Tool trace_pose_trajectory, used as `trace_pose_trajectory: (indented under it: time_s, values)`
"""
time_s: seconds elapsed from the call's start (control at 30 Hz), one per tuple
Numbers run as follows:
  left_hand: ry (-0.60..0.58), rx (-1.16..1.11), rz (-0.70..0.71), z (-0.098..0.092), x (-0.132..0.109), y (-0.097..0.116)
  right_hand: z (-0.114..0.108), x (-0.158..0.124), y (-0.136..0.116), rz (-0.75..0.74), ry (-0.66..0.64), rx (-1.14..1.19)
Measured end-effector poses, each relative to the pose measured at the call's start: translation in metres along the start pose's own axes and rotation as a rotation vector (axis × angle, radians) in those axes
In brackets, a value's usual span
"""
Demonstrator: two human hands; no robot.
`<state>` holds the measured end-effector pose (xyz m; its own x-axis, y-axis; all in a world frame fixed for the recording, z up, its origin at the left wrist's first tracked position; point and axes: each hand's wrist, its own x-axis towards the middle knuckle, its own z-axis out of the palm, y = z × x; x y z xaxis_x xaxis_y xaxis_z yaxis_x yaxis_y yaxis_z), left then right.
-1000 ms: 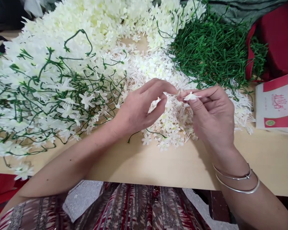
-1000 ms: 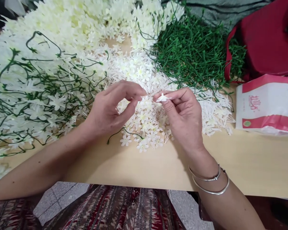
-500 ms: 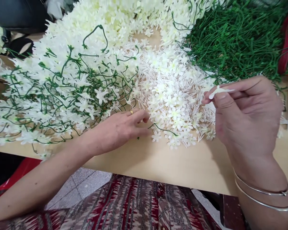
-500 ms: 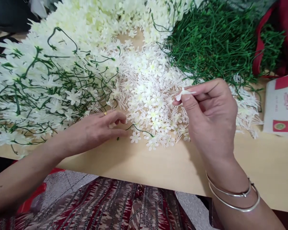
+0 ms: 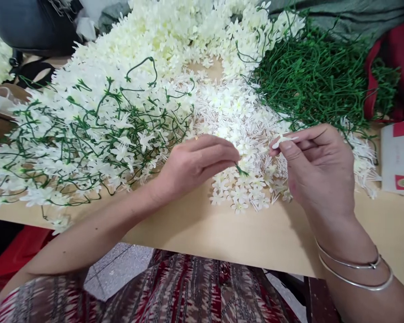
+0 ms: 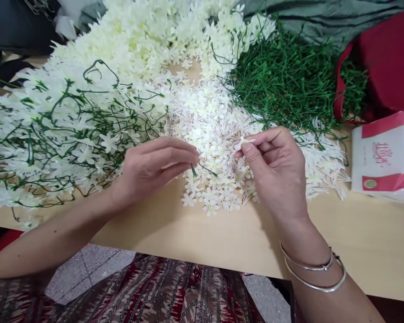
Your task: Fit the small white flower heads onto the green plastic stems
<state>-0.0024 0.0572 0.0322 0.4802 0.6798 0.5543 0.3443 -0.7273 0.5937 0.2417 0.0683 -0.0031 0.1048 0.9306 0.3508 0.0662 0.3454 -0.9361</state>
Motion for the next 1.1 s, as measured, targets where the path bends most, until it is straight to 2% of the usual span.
trace_pose_trajectory:
  time_s: [0.13,0.2,0.23,0.3,0.4,0.47,0.53,0.63,0.7,0.73,0.77,0.87,0.97,1.03,1.1]
  values:
    - [0.362,-0.169,-0.161,0.007,0.018,0.003,0.0,-0.003,-0.003,0.03,-0.004,-0.049]
    - [0.493,-0.214,-0.29,0.008,0.02,0.005,0.0,-0.003,-0.001,0.039,-0.012,-0.057]
    - [0.519,-0.23,-0.356,0.007,0.02,0.005,0.0,-0.004,0.0,0.045,-0.016,-0.053]
    - [0.5,-0.293,-0.448,0.006,0.016,0.005,-0.001,-0.003,0.002,0.071,-0.029,-0.039]
    - [0.319,-0.488,-0.504,0.002,0.009,0.003,-0.005,-0.003,-0.002,0.146,-0.084,0.039]
    - [0.16,-0.598,-0.554,0.001,0.007,0.002,-0.005,-0.005,-0.011,0.249,-0.239,0.148]
    - [0.113,-0.659,-0.604,0.001,0.006,-0.001,-0.002,-0.012,-0.023,0.406,-0.573,0.279]
    - [0.254,-0.713,-0.629,0.004,0.005,-0.007,0.015,-0.032,-0.035,0.524,-1.073,0.445]
    - [0.313,-0.737,-0.635,0.007,0.003,-0.011,0.03,-0.048,-0.035,0.623,-1.249,0.377]
    - [0.309,-0.744,-0.644,0.009,0.002,-0.013,0.037,-0.055,-0.033,0.64,-1.252,0.355]
    - [0.294,-0.752,-0.654,0.011,0.001,-0.014,0.043,-0.06,-0.029,0.651,-1.195,0.361]
    - [0.244,-0.78,-0.68,0.016,-0.002,-0.015,0.048,-0.062,-0.014,0.562,-0.944,0.439]
    - [0.23,-0.811,-0.697,0.021,-0.005,-0.014,0.04,-0.047,0.001,0.447,-0.638,0.37]
    - [0.187,-0.808,-0.681,0.025,-0.008,-0.013,0.032,-0.034,0.009,0.428,-0.429,0.319]
    - [0.118,-0.745,-0.629,0.03,-0.01,-0.013,0.027,-0.024,0.013,0.421,-0.314,0.317]
